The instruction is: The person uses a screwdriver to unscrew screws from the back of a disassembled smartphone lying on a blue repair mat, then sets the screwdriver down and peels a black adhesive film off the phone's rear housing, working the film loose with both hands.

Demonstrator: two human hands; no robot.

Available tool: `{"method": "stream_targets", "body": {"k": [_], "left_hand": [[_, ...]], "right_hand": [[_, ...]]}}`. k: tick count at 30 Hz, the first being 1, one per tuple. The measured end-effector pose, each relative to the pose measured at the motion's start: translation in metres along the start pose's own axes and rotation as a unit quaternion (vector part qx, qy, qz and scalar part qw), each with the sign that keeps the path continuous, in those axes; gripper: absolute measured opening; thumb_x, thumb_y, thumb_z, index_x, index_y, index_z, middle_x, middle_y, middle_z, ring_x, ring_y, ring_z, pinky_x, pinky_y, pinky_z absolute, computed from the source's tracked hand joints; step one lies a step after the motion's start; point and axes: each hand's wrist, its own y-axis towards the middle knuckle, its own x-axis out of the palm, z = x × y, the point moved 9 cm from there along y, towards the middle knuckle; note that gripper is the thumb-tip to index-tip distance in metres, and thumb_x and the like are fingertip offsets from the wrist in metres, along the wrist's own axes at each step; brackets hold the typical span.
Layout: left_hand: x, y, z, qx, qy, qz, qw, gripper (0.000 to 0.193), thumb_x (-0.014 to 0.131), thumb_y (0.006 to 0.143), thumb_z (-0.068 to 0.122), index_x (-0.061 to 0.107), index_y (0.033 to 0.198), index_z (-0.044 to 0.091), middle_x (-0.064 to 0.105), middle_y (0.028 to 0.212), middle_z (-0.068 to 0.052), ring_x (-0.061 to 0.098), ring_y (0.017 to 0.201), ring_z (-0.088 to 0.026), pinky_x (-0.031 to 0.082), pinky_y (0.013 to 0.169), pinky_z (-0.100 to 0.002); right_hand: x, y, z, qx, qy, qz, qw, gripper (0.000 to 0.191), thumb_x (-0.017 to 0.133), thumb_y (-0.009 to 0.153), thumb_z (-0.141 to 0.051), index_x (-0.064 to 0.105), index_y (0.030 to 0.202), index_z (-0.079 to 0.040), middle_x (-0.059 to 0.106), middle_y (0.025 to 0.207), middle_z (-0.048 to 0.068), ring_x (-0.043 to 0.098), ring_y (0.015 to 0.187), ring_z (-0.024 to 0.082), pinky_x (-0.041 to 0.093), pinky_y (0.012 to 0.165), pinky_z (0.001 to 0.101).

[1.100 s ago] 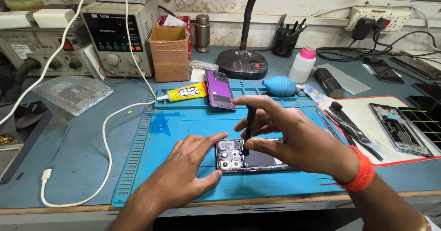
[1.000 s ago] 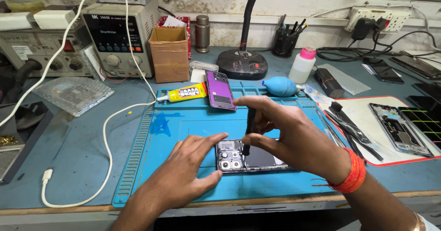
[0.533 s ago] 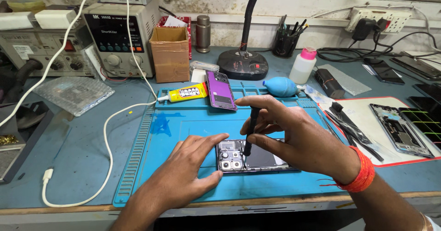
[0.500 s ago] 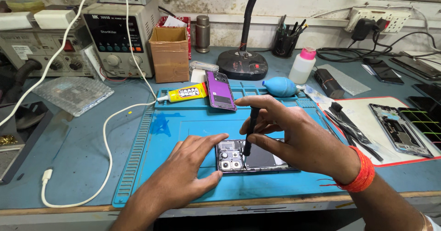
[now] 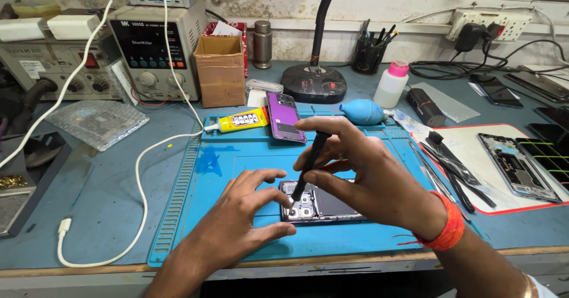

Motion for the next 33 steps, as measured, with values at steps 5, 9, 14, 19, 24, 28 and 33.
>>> {"method": "stream_targets", "body": {"k": [5, 9, 14, 19, 24, 28, 33], "left_hand": [[-0.003, 0.0, 0.005, 0.037, -0.009, 0.009, 0.999, 0.02, 0.081, 0.081, 0.027, 0.072, 0.085, 0.009, 0.063, 0.136, -0.008, 0.055, 0.127, -0.03, 0.04, 0.107, -0.045], [-0.003, 0.001, 0.003, 0.029, -0.003, 0.018, 0.999, 0.019, 0.081, 0.08, 0.025, 0.072, 0.082, 0.008, 0.065, 0.133, -0.007, 0.057, 0.124, -0.029, 0.041, 0.106, -0.044], [-0.005, 0.001, 0.003, 0.03, 0.012, 0.034, 0.999, 0.019, 0.08, 0.081, 0.024, 0.072, 0.084, 0.007, 0.067, 0.129, -0.007, 0.06, 0.119, -0.029, 0.043, 0.104, -0.043], [-0.008, 0.002, -0.006, -0.02, 0.015, 0.04, 0.999, 0.017, 0.079, 0.079, 0.023, 0.073, 0.083, 0.007, 0.07, 0.114, -0.006, 0.065, 0.106, -0.027, 0.048, 0.095, -0.041], [-0.006, 0.003, -0.016, -0.079, 0.04, 0.025, 0.996, 0.021, 0.078, 0.08, 0.027, 0.074, 0.084, 0.007, 0.071, 0.095, -0.005, 0.065, 0.097, -0.026, 0.049, 0.088, -0.041], [-0.003, 0.004, -0.016, -0.076, 0.05, 0.013, 0.996, 0.021, 0.077, 0.081, 0.029, 0.076, 0.084, 0.008, 0.073, 0.095, -0.004, 0.065, 0.097, -0.025, 0.048, 0.091, -0.041], [-0.001, 0.004, -0.016, -0.06, 0.056, 0.012, 0.997, 0.02, 0.076, 0.082, 0.027, 0.079, 0.086, 0.008, 0.073, 0.099, -0.003, 0.064, 0.097, -0.026, 0.047, 0.091, -0.042]], "right_hand": [[-0.003, -0.002, 0.002, -0.01, 0.006, 0.017, 1.0, 0.061, 0.075, 0.089, -0.004, 0.046, 0.143, -0.011, 0.078, 0.105, 0.007, 0.078, 0.099, 0.015, 0.066, 0.087, 0.0329], [-0.011, -0.006, 0.007, 0.004, -0.021, 0.029, 0.999, 0.062, 0.075, 0.088, -0.004, 0.046, 0.142, -0.012, 0.077, 0.102, 0.007, 0.078, 0.096, 0.015, 0.062, 0.086, 0.0336], [-0.005, -0.006, 0.008, 0.001, -0.045, -0.002, 0.999, 0.061, 0.074, 0.089, -0.004, 0.047, 0.142, -0.013, 0.078, 0.1, 0.006, 0.079, 0.093, 0.015, 0.062, 0.087, 0.0336], [-0.002, -0.005, 0.007, -0.004, -0.049, -0.001, 0.999, 0.061, 0.075, 0.088, -0.005, 0.048, 0.142, -0.013, 0.078, 0.098, 0.005, 0.078, 0.089, 0.014, 0.062, 0.084, 0.0331], [0.0, -0.002, 0.008, -0.018, -0.075, 0.004, 0.997, 0.061, 0.079, 0.086, -0.011, 0.051, 0.14, -0.013, 0.077, 0.088, 0.004, 0.078, 0.078, 0.013, 0.067, 0.075, 0.0309], [0.006, -0.001, 0.008, -0.023, -0.091, 0.027, 0.995, 0.06, 0.082, 0.086, -0.016, 0.054, 0.139, -0.013, 0.075, 0.083, 0.005, 0.076, 0.074, 0.013, 0.067, 0.072, 0.0307], [0.008, -0.002, 0.007, -0.013, -0.057, 0.013, 0.998, 0.052, 0.077, 0.09, -0.011, 0.057, 0.138, -0.013, 0.078, 0.091, 0.004, 0.078, 0.082, 0.013, 0.064, 0.077, 0.0318]]}}
